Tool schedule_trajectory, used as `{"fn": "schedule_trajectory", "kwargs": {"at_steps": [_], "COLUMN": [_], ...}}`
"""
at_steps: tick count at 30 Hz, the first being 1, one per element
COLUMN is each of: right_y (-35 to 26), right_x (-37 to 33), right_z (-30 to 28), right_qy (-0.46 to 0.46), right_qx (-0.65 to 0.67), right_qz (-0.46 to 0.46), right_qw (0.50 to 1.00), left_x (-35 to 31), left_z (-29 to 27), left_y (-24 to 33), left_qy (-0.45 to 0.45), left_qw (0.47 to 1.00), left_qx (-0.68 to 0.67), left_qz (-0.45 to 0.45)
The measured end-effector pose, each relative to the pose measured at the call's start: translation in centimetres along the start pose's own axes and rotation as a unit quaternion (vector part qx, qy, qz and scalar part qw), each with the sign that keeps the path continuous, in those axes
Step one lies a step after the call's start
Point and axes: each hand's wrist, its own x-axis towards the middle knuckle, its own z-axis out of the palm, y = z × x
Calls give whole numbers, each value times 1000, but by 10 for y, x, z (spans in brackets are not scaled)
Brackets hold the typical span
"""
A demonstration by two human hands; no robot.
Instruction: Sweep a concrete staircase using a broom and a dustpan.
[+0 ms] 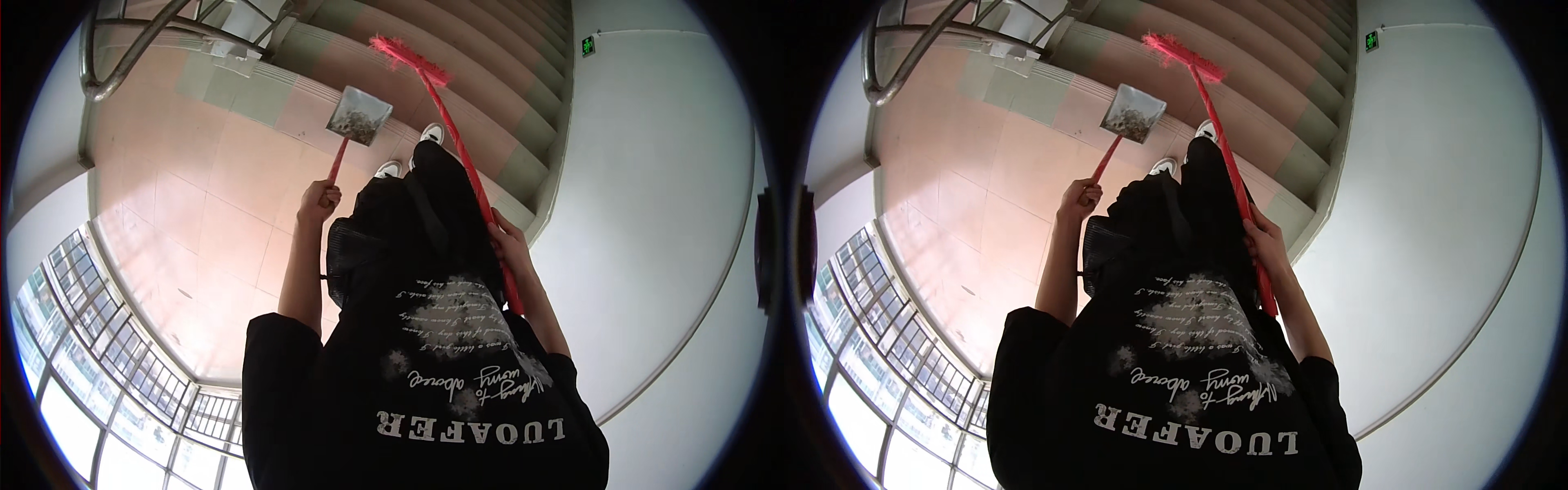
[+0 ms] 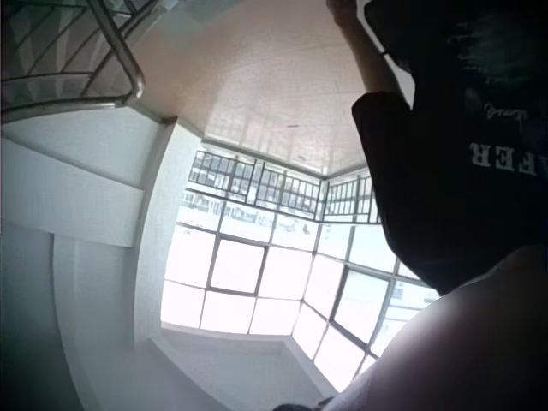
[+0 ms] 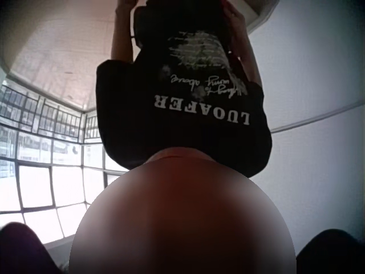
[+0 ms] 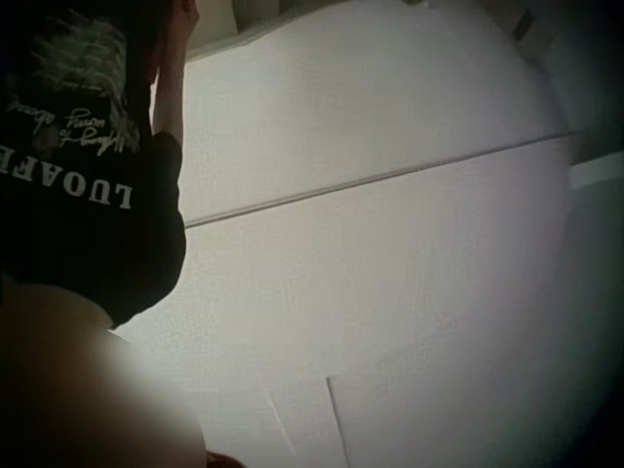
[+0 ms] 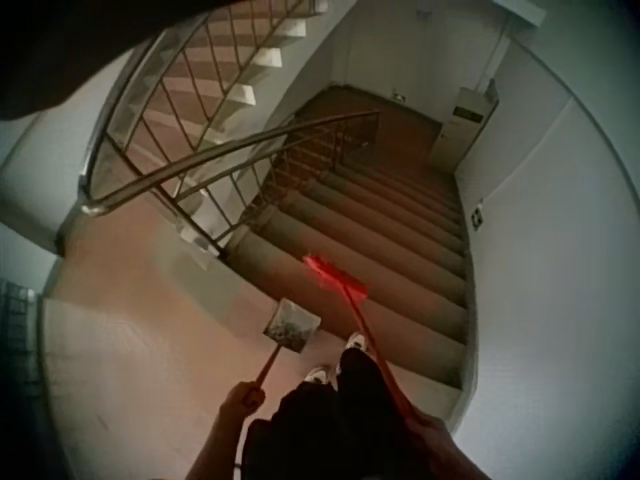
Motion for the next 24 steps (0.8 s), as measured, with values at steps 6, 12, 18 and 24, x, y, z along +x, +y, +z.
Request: {"fn": "schedule_trajectory", "kwargs": {"at_steps": [6,12,18,24], "right_y": [-26,-22,-15,-16], "right_x": [17,59,75,81], "right_z": [-4,-33,-53,-60], "right_qy": [-48,-77,-75,-66], "right_qx": [71,89,72,39], "right_qz": [31,14,3,-28], "right_qw": [996,993,995,997], "left_x": [-12,-33,-42,-50], "left_z": [-28,-21,5,27], "left_y": [-24,-4,-9,-6], "left_qy": [-37,-58,-66,-89], "left_qw": [996,986,972,957], "left_qx": [-32,-96,-159,-193], "left_qz": [72,126,163,198]}}
